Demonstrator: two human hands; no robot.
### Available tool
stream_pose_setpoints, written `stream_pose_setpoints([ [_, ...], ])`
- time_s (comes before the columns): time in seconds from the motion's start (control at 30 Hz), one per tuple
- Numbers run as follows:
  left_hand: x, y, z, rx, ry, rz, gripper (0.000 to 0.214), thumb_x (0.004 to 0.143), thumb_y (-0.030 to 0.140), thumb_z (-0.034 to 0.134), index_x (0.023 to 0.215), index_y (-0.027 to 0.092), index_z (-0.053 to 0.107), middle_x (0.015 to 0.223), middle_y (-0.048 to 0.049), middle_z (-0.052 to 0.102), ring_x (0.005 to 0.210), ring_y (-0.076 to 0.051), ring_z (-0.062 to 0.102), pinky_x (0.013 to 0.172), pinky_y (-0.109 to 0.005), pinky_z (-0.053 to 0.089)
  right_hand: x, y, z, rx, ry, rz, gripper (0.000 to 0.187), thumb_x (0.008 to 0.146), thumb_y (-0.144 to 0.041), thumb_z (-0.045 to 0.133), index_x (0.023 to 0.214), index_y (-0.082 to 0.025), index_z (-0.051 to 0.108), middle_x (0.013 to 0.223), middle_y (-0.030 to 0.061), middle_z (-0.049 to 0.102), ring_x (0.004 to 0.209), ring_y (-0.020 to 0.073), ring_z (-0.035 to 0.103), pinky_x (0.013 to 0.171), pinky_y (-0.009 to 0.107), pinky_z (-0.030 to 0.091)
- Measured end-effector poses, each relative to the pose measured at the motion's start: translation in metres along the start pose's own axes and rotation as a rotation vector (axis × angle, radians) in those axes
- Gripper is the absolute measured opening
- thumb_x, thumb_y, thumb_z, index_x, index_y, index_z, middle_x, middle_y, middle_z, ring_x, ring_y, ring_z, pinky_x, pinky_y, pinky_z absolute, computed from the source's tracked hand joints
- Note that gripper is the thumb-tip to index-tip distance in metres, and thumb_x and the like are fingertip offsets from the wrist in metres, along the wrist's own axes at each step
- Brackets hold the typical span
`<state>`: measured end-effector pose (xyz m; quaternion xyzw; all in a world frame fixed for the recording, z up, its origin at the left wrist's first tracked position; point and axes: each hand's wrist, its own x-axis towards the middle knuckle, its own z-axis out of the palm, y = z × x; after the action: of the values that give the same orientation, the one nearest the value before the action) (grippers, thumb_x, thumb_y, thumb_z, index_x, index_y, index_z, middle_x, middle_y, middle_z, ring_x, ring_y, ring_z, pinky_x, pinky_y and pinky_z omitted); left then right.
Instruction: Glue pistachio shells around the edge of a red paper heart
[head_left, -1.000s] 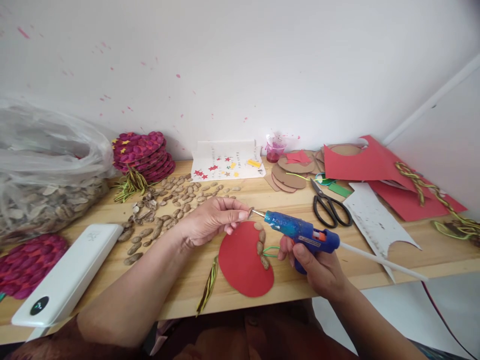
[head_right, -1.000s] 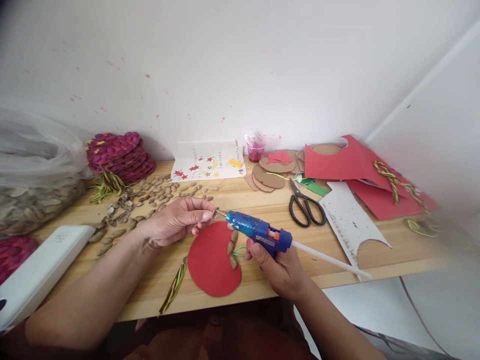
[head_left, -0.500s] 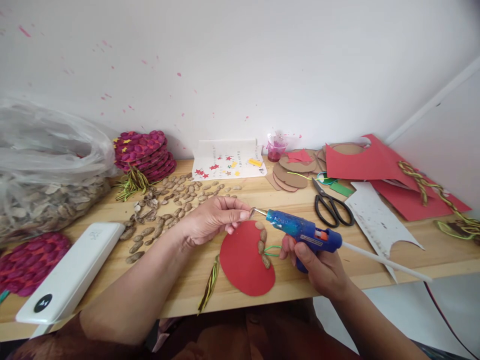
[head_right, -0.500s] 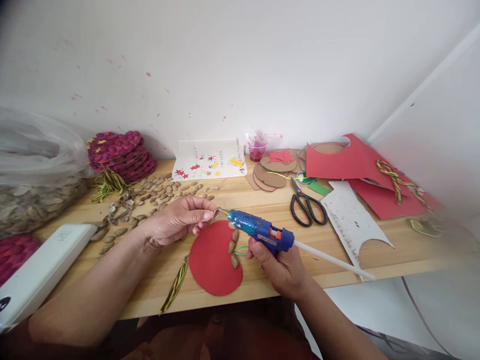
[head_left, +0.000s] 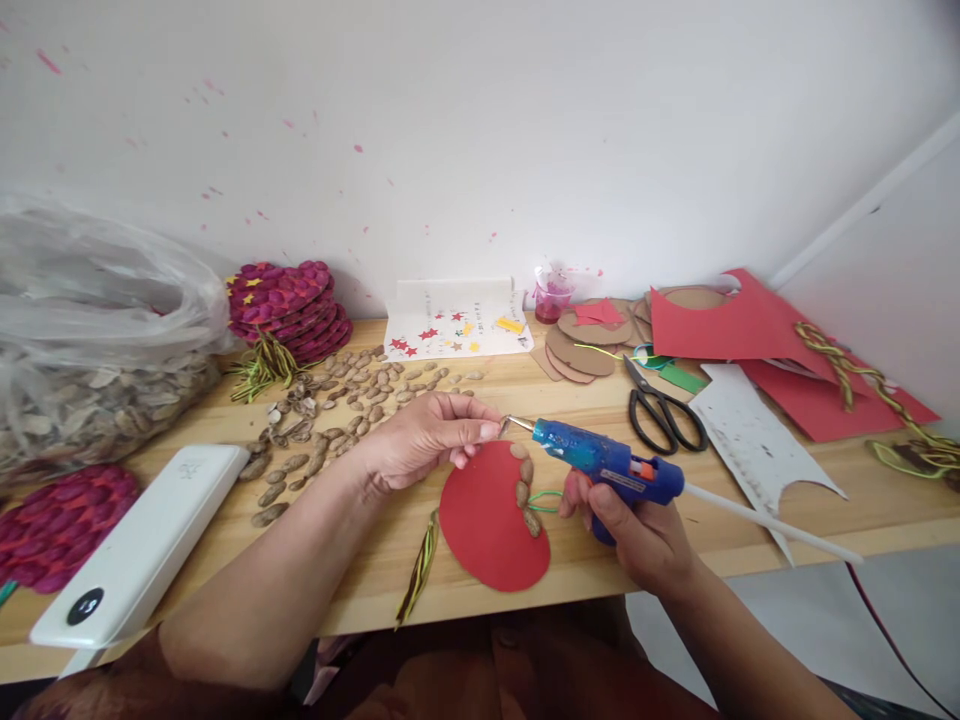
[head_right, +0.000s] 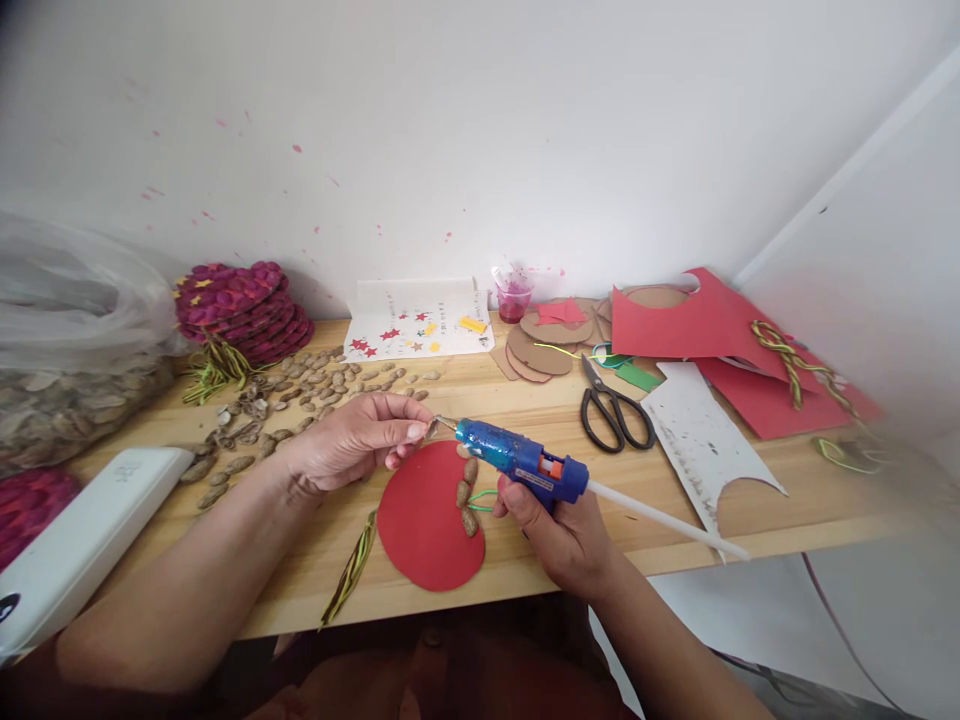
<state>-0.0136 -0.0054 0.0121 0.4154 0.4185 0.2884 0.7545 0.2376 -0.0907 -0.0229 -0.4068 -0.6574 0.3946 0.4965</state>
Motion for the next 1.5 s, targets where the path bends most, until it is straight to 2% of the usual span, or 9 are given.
stream_pose_setpoints([
  [0.17, -0.001, 0.001, 0.001, -0.004, -0.002, -0.007, 0.038, 0.056, 0.033, 0.098, 0.081, 0.012, 0.077, 0.066, 0.0012, 0.061, 0.054, -0.004, 0.047, 0.046, -0.015, 0.035, 0.0, 0.002, 0.0, -0.002, 0.015, 0.01, 0.034, 0.1, -0.044, 0.055, 0.078, -0.021, 0.065, 0.068, 0.0038, 0.065, 0.063, 0.0191, 0.068, 0.053, 0.029, 0.052],
  [0.37, -0.002, 0.002, 0.001, -0.023, -0.003, -0.008, 0.038, 0.055, 0.032, 0.098, 0.08, 0.013, 0.077, 0.065, 0.0018, 0.061, 0.053, -0.004, 0.048, 0.045, -0.014, 0.036, -0.005, 0.009, -0.004, -0.025, -0.003, 0.084, 0.031, 0.101, -0.044, 0.054, 0.088, -0.02, 0.068, 0.073, 0.0046, 0.069, 0.058, 0.0161, 0.059, 0.053, 0.031, 0.048],
  [0.43, -0.002, 0.002, 0.001, -0.031, -0.003, -0.005, 0.037, 0.055, 0.031, 0.098, 0.08, 0.013, 0.077, 0.064, 0.0023, 0.061, 0.052, -0.004, 0.048, 0.045, -0.014, 0.036, -0.006, 0.009, -0.004, -0.023, -0.002, 0.087, 0.03, 0.101, -0.044, 0.054, 0.087, -0.021, 0.067, 0.073, 0.0047, 0.069, 0.06, 0.0171, 0.061, 0.053, 0.03, 0.048],
  [0.77, -0.002, 0.002, 0.001, -0.047, -0.008, -0.002, 0.038, 0.054, 0.031, 0.098, 0.079, 0.013, 0.076, 0.061, 0.0027, 0.06, 0.051, -0.004, 0.05, 0.044, -0.013, 0.038, -0.002, 0.003, -0.001, 0.001, -0.007, 0.019, 0.03, 0.101, -0.042, 0.055, 0.081, -0.021, 0.064, 0.067, 0.0024, 0.064, 0.066, 0.0193, 0.069, 0.056, 0.029, 0.053],
  [0.93, -0.002, 0.001, 0.001, -0.046, -0.004, 0.012, 0.038, 0.054, 0.031, 0.098, 0.08, 0.013, 0.077, 0.061, 0.0026, 0.061, 0.05, -0.004, 0.051, 0.044, -0.012, 0.039, -0.002, 0.004, -0.002, -0.004, -0.01, 0.024, 0.029, 0.101, -0.041, 0.055, 0.084, -0.021, 0.066, 0.071, 0.004, 0.067, 0.063, 0.0185, 0.068, 0.052, 0.029, 0.051],
  [1.1, -0.002, 0.003, 0.002, -0.058, 0.015, 0.04, 0.038, 0.053, 0.031, 0.099, 0.079, 0.012, 0.077, 0.059, 0.003, 0.06, 0.049, -0.003, 0.051, 0.044, -0.012, 0.041, -0.004, 0.008, -0.003, 0.01, -0.022, 0.007, 0.027, 0.101, -0.039, 0.056, 0.082, -0.022, 0.065, 0.068, 0.0026, 0.064, 0.068, 0.0203, 0.069, 0.059, 0.031, 0.054],
  [1.27, -0.001, 0.003, 0.003, -0.108, 0.036, 0.03, 0.039, 0.051, 0.03, 0.1, 0.078, 0.013, 0.078, 0.057, 0.0032, 0.06, 0.048, -0.003, 0.05, 0.044, -0.011, 0.04, -0.008, 0.012, -0.004, 0.09, -0.063, -0.014, 0.019, 0.102, -0.036, 0.055, 0.093, -0.024, 0.067, 0.08, 0.003, 0.065, 0.072, 0.0197, 0.068, 0.065, 0.033, 0.056],
  [1.5, -0.001, 0.001, 0.001, -0.152, 0.018, 0.012, 0.037, 0.051, 0.027, 0.1, 0.079, 0.013, 0.079, 0.059, 0.0029, 0.06, 0.048, -0.003, 0.05, 0.043, -0.011, 0.039, -0.008, 0.009, -0.003, 0.014, -0.105, -0.068, 0.017, 0.101, -0.033, 0.054, 0.092, -0.024, 0.065, 0.08, 0.0035, 0.062, 0.073, 0.0211, 0.065, 0.067, 0.036, 0.056],
])
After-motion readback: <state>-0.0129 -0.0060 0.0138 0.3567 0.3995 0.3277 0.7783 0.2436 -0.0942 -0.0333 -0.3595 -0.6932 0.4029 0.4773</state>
